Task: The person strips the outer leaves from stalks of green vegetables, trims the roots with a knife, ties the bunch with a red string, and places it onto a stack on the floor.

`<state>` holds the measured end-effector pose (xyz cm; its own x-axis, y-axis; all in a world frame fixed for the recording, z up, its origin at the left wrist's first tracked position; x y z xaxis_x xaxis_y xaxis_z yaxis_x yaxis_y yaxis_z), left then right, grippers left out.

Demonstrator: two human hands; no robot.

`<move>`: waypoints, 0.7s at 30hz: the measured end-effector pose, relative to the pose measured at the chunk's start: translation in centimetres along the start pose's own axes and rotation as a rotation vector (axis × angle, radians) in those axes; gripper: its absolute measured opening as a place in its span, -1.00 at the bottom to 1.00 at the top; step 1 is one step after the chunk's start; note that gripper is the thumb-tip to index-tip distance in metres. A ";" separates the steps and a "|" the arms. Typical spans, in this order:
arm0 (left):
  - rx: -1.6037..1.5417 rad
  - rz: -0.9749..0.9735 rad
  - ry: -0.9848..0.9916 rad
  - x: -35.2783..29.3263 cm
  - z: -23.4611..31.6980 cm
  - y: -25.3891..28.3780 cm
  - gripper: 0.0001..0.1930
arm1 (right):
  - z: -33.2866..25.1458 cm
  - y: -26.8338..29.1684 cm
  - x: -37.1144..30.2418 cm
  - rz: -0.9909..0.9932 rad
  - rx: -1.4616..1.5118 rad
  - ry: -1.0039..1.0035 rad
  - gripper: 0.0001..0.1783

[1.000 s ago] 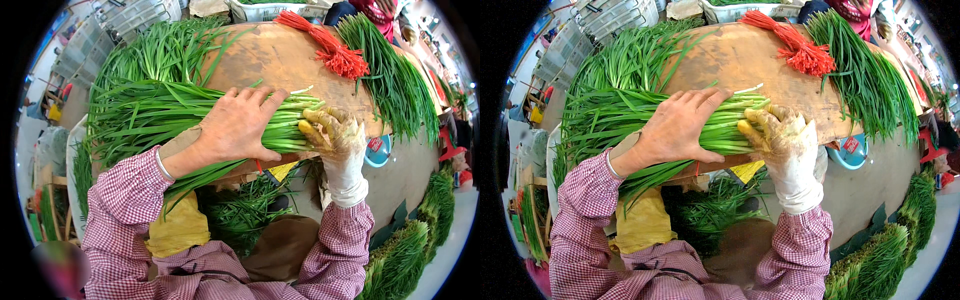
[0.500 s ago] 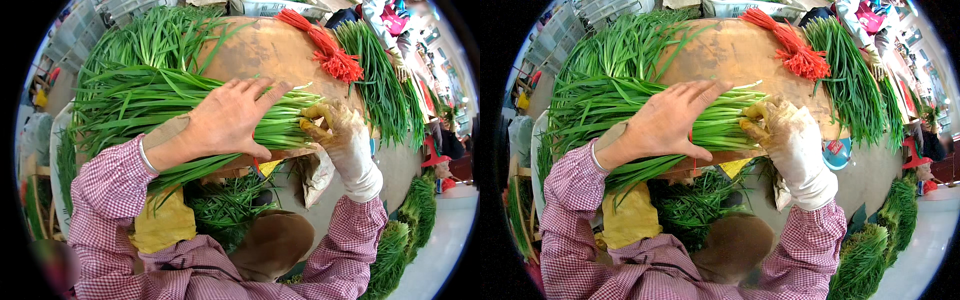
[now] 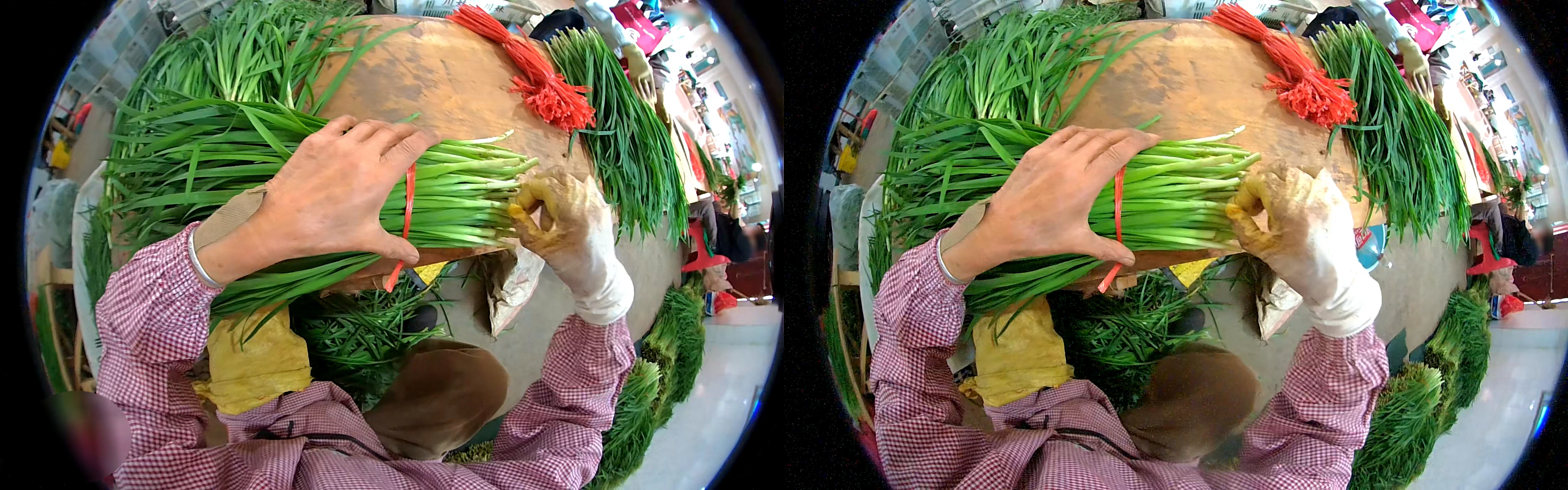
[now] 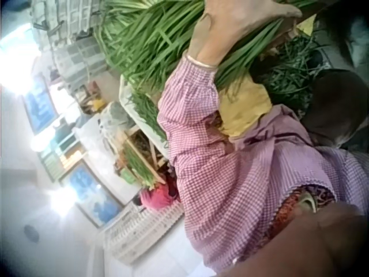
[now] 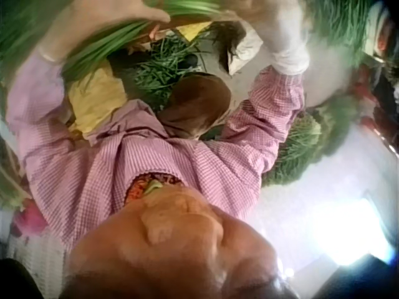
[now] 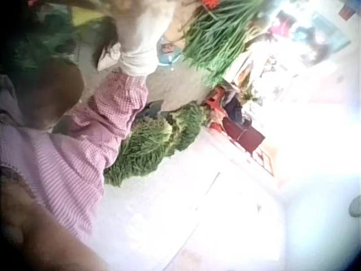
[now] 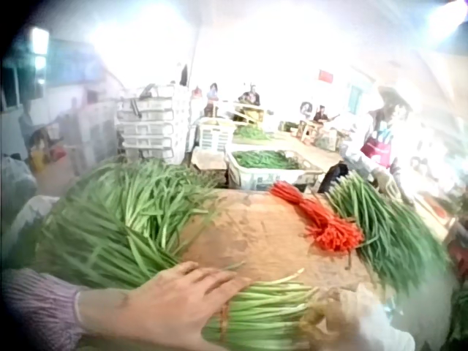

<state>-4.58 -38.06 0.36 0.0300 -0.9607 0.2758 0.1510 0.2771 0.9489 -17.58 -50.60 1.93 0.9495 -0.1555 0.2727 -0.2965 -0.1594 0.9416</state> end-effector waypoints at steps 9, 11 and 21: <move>0.027 0.000 0.009 -0.1 0.0 -0.1 -0.06 | 0.6 1.7 0.3 0.311 0.345 -0.150 -0.79; 0.033 0.010 0.002 0.2 -0.1 -0.4 -0.07 | -1.0 1.7 2.3 0.307 0.063 0.024 -0.78; 0.001 0.069 -0.048 -0.7 -0.2 -0.2 -0.05 | -1.2 0.8 1.8 0.256 -0.005 0.164 -0.88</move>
Point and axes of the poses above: each hand's wrist, its own x-axis towards the middle knuckle, its own y-axis out of the back of the hand, z = x × y, the point moved 6 cm from there along x, towards the middle knuckle, and after that the axes turned 1 degree about x, right-handed, at the moved point
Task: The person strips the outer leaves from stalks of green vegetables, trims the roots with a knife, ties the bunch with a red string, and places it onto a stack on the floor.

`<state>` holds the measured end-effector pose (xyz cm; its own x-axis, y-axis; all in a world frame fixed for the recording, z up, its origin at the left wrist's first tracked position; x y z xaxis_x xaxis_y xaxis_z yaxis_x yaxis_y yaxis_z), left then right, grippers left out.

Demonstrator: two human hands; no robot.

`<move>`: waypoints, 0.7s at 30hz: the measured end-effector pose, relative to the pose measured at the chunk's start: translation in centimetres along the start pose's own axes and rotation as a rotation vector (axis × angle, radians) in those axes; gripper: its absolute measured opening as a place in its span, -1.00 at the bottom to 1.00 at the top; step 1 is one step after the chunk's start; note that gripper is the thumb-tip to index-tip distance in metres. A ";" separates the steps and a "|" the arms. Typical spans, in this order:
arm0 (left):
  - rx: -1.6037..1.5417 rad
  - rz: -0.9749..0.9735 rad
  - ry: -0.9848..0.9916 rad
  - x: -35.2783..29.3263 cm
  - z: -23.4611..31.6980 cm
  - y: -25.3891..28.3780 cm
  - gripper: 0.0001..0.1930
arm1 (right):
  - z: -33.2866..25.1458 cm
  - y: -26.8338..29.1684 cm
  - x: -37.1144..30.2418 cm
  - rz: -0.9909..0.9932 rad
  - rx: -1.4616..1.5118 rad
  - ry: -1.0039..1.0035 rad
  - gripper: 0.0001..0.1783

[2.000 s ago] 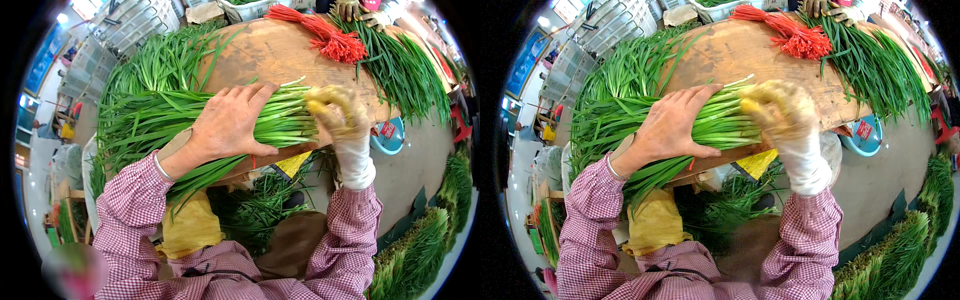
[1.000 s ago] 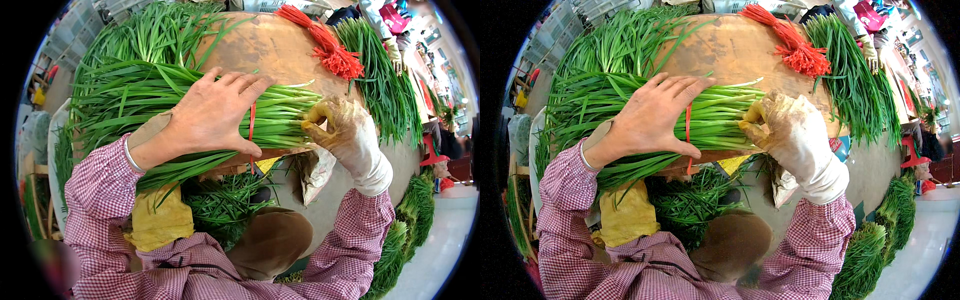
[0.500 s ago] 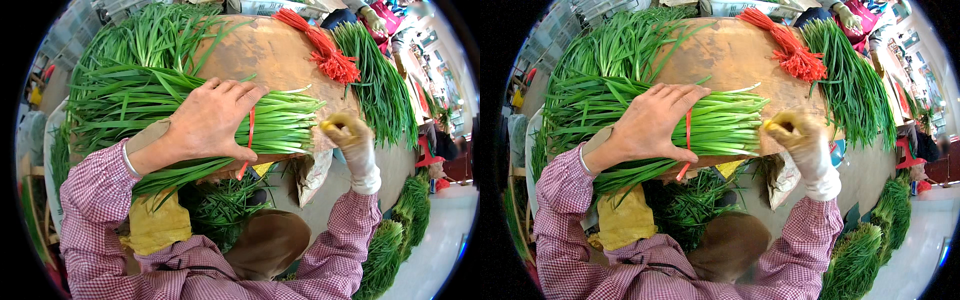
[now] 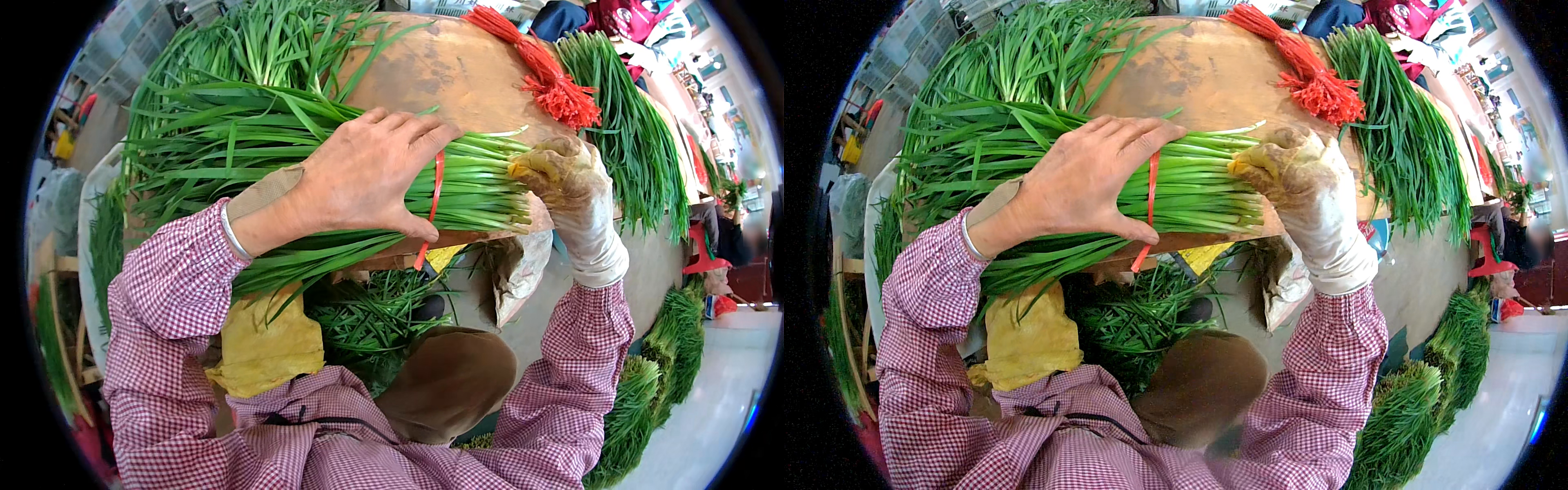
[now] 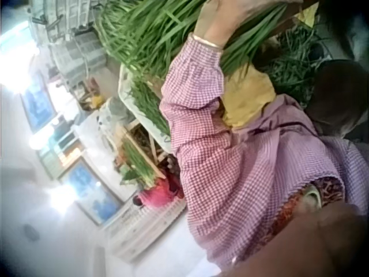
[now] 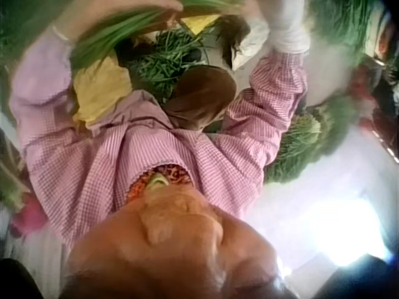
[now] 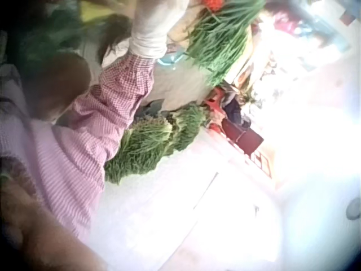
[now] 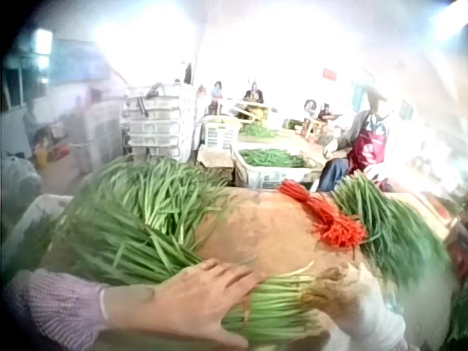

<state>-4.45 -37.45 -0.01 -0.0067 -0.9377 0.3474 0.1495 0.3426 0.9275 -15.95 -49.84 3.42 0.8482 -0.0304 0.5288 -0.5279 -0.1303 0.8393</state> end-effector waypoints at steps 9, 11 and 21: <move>-0.120 0.021 -0.051 -0.7 -1.0 0.3 -0.21 | 3.0 -1.0 -2.2 0.171 0.308 -0.226 -0.77; -0.130 0.051 -0.073 -0.7 -1.2 0.3 -0.24 | -0.1 2.4 -1.8 0.329 0.209 -0.190 -0.65; -0.258 -0.054 -0.008 -0.1 -2.6 -0.1 -0.24 | -7.2 -7.0 -6.9 0.097 0.973 -0.706 -0.59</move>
Point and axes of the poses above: each hand's wrist, its own x-axis towards the middle knuckle, its own y-axis out of the back of the hand, z = x × y, the point moved 6 cm from there along x, towards the middle knuckle, and after that the axes turned 1 degree about x, right-handed, at the moved point
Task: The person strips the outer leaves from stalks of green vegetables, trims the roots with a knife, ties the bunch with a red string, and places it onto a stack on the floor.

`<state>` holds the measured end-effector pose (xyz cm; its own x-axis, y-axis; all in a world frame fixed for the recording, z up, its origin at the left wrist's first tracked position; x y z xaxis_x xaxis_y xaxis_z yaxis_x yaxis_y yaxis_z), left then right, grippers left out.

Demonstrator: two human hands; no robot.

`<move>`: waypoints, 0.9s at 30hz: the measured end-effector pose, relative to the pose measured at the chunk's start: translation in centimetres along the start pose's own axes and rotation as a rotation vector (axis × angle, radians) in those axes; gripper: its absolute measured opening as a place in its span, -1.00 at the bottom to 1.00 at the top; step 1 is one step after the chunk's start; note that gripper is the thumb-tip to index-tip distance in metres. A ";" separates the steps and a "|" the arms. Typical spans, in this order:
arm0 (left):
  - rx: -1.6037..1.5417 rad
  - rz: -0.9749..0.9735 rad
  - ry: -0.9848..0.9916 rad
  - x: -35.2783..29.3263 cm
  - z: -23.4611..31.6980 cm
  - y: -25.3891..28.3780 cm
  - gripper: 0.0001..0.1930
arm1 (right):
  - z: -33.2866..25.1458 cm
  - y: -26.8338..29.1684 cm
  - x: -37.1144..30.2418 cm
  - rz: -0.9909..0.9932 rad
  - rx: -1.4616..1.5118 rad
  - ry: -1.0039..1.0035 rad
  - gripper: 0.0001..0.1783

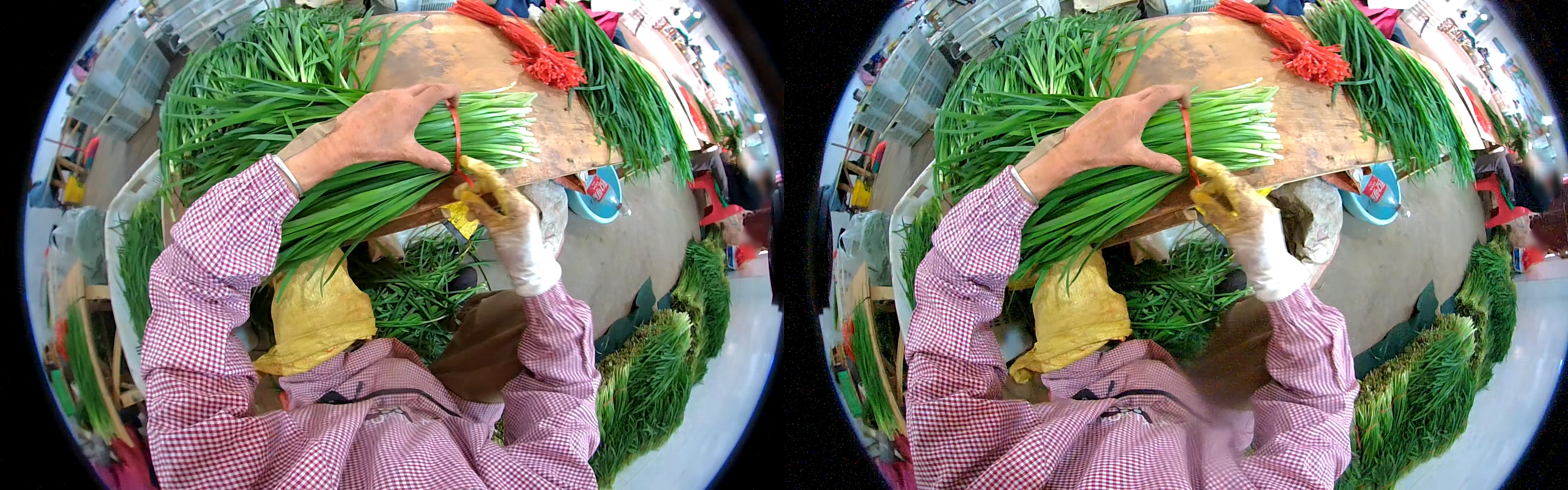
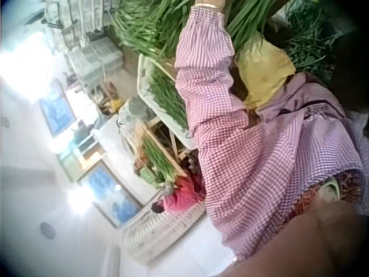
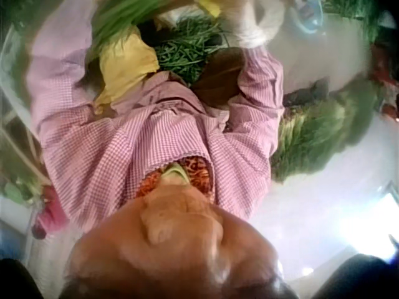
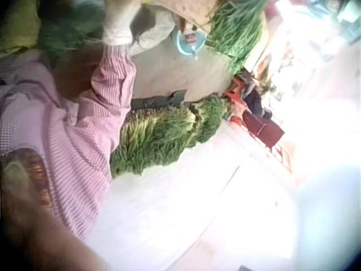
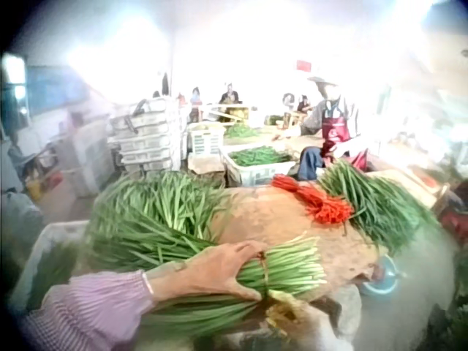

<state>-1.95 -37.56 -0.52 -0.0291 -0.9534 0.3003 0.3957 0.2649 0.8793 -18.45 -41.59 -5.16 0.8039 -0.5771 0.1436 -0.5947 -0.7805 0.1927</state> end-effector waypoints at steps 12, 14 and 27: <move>0.209 0.057 -0.118 -1.0 1.2 0.1 0.00 | 2.6 -2.5 1.2 0.042 0.507 -0.078 -0.70; 0.426 0.049 -0.181 -1.4 3.0 -0.3 0.07 | 2.6 -2.2 1.2 0.127 0.469 -0.062 -0.66; 0.459 0.127 0.141 0.4 0.0 -1.9 -0.05 | -1.1 -5.3 1.8 0.480 -0.308 0.145 -0.77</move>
Point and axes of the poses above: each hand's wrist, its own x-axis towards the middle knuckle, its own y-axis out of the back of the hand, z = x × y, the point moved 6 cm from there along x, towards the middle knuckle, and after that the axes turned 1 degree about x, right-handed, at the moved point
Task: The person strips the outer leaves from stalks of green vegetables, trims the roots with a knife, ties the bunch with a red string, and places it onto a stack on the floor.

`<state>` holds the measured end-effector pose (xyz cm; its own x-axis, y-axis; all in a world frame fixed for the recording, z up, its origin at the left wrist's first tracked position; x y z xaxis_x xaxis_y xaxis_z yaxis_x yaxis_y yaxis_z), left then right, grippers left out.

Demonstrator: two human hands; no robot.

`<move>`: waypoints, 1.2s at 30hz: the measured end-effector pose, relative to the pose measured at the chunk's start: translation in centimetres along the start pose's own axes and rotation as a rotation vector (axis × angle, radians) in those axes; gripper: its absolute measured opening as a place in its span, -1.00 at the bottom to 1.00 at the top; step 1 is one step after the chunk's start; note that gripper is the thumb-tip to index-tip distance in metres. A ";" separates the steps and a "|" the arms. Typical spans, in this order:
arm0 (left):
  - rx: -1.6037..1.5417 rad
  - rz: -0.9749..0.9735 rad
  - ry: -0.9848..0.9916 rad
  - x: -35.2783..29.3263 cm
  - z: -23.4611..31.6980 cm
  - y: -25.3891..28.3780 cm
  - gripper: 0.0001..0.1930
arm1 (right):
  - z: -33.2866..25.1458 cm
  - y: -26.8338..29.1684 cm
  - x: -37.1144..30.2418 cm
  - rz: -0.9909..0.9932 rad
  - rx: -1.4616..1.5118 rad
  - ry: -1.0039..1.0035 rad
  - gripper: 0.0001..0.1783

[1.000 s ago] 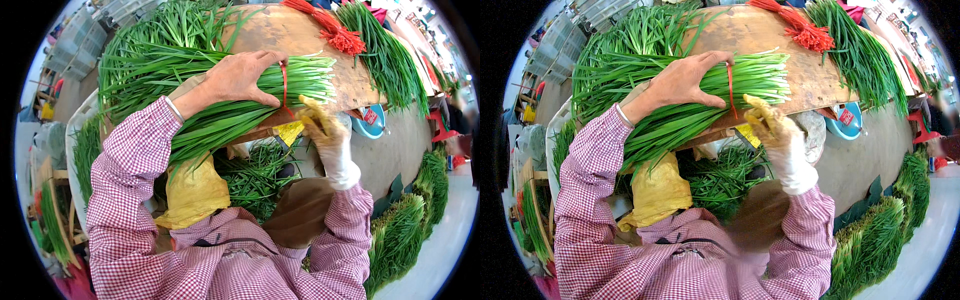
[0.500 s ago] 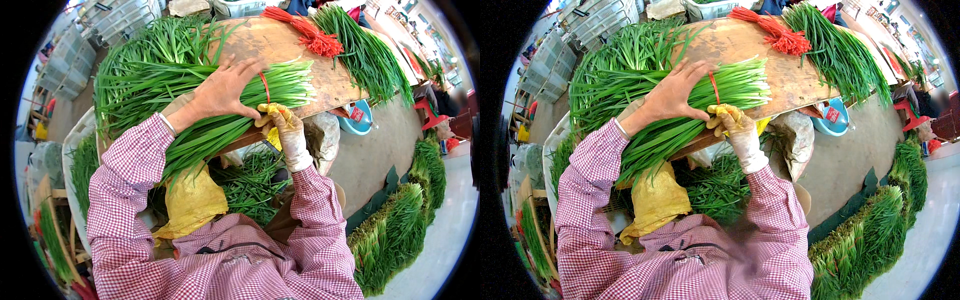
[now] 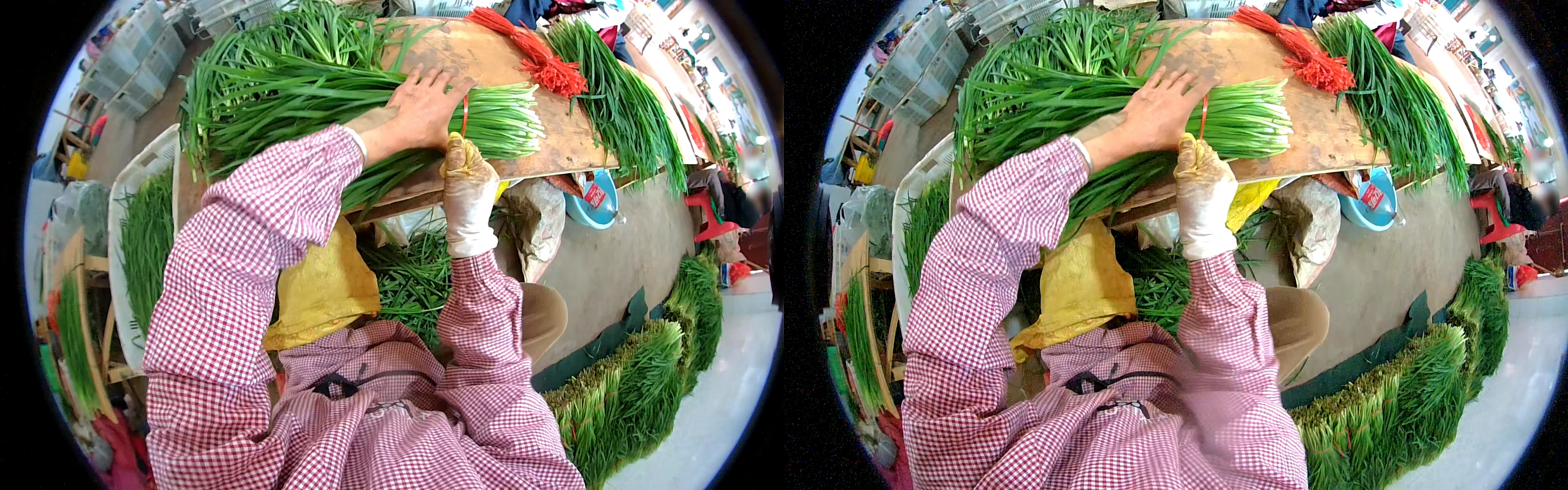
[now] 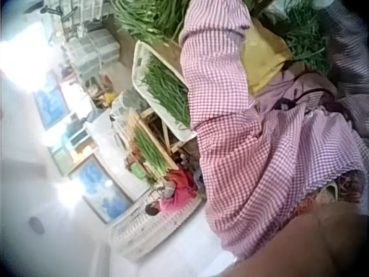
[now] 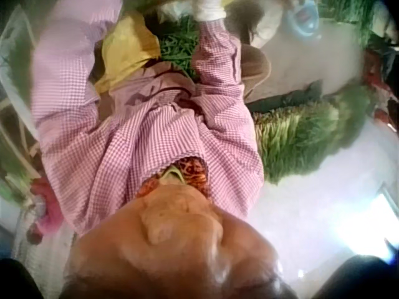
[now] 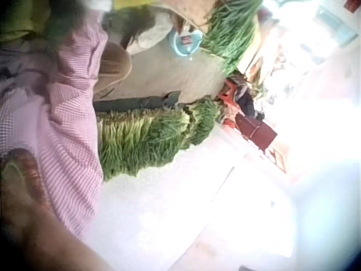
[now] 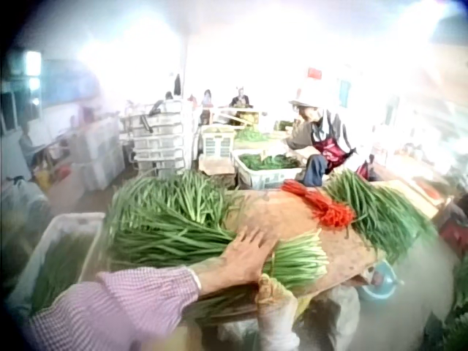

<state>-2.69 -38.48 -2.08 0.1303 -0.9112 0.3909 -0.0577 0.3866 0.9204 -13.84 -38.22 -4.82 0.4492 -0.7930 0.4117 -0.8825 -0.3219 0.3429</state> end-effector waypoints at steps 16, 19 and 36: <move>-0.143 -0.231 0.118 1.4 -0.6 -0.4 -0.03 | -0.4 5.9 -0.3 -0.093 0.393 -0.284 -0.68; -0.154 -0.228 0.118 1.4 -0.3 0.0 -0.07 | 1.3 3.8 0.8 -0.194 0.134 -0.030 -0.42; -0.163 -0.180 0.118 1.1 -0.3 -0.4 -0.27 | 3.2 0.4 2.6 -0.349 0.769 -0.437 -0.75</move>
<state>-2.25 -39.62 -2.04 0.2390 -0.9482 0.2093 0.1358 0.2460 0.9597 -13.48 -42.00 -6.30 0.7501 -0.6611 -0.0148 -0.6284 -0.7057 -0.3273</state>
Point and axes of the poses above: each hand's wrist, its own x-axis towards the middle knuckle, its own y-axis out of the back of the hand, z = x × y, the point moved 6 cm from there along x, towards the middle knuckle, and after that the axes turned 1 degree about x, right-handed, at the moved point
